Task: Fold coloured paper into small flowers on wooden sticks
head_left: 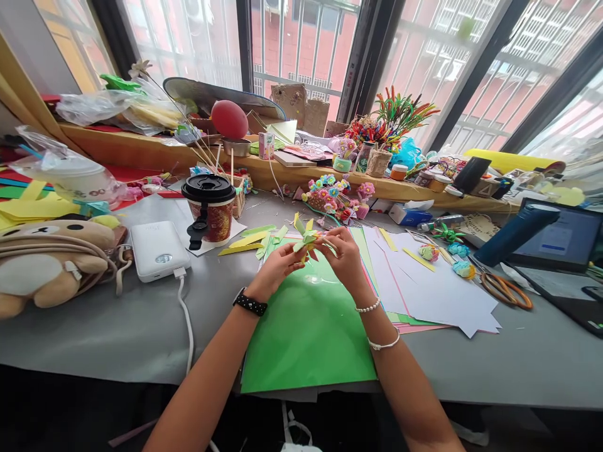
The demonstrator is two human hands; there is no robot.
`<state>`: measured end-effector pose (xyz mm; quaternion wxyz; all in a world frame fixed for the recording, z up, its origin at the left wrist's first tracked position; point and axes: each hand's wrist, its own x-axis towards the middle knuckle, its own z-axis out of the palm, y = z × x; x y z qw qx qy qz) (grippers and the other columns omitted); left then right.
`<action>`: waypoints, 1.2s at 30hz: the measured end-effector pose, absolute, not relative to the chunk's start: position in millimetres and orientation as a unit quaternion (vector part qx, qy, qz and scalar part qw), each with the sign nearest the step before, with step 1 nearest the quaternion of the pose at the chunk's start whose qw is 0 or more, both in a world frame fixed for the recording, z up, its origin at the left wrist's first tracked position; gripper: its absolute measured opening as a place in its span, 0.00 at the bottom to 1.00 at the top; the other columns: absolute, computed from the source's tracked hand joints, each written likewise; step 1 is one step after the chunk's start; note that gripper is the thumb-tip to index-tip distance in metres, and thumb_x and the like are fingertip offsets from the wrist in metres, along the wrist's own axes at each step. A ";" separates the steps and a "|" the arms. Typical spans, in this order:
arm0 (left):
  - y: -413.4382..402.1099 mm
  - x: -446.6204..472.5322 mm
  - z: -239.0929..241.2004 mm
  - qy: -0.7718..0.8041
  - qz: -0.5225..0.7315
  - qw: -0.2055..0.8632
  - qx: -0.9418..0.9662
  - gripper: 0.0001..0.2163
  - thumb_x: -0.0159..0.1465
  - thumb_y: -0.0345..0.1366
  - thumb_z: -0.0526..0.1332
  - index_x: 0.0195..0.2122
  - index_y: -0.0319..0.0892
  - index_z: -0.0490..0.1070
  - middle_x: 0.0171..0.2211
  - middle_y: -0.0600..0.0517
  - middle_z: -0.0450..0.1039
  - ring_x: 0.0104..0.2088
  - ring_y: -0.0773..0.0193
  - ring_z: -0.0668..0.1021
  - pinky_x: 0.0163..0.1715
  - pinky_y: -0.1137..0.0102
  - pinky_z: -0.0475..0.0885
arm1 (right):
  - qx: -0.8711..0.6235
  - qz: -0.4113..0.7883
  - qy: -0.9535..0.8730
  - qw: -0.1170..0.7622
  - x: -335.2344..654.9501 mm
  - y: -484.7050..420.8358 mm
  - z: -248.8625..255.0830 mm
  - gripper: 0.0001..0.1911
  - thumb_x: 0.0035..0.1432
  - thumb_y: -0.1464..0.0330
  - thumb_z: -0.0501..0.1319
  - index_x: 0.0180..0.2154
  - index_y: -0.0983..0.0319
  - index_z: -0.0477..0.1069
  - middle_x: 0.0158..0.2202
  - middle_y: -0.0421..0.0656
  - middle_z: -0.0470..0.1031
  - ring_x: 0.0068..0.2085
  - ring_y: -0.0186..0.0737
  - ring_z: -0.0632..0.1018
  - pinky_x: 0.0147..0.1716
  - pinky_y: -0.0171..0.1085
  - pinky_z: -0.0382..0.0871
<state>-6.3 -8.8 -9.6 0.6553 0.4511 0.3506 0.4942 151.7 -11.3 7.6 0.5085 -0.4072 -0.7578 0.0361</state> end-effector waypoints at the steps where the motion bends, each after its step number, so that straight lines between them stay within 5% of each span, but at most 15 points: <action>1: -8.7 -6.4 -9.8 0.336 0.492 0.670 0.443 0.15 0.47 0.38 0.66 0.35 0.39 0.70 0.30 0.54 0.70 0.31 0.72 0.72 0.33 0.76 0.66 | -0.404 0.044 -0.760 0.508 152.4 -11.3 8.7 0.07 0.53 0.67 0.58 0.33 0.61 0.73 0.33 0.43 0.64 0.33 0.35 0.70 0.31 0.34 0.68; 15: -11.9 -0.7 -6.8 0.286 0.561 0.670 0.394 0.19 0.42 0.35 0.69 0.33 0.39 0.64 0.29 0.55 0.71 0.29 0.70 0.75 0.36 0.73 0.67 | -0.405 0.057 -0.768 0.492 153.9 -11.4 11.7 0.11 0.50 0.59 0.59 0.31 0.61 0.69 0.33 0.43 0.64 0.39 0.39 0.70 0.34 0.38 0.69; 36: -10.1 1.0 -12.3 0.279 0.542 0.668 0.427 0.20 0.43 0.33 0.68 0.38 0.42 0.65 0.33 0.53 0.73 0.31 0.67 0.75 0.39 0.69 0.68 | -0.388 0.084 -0.777 0.489 151.9 -14.3 12.3 0.08 0.49 0.65 0.61 0.33 0.60 0.72 0.31 0.42 0.64 0.35 0.37 0.70 0.34 0.36 0.67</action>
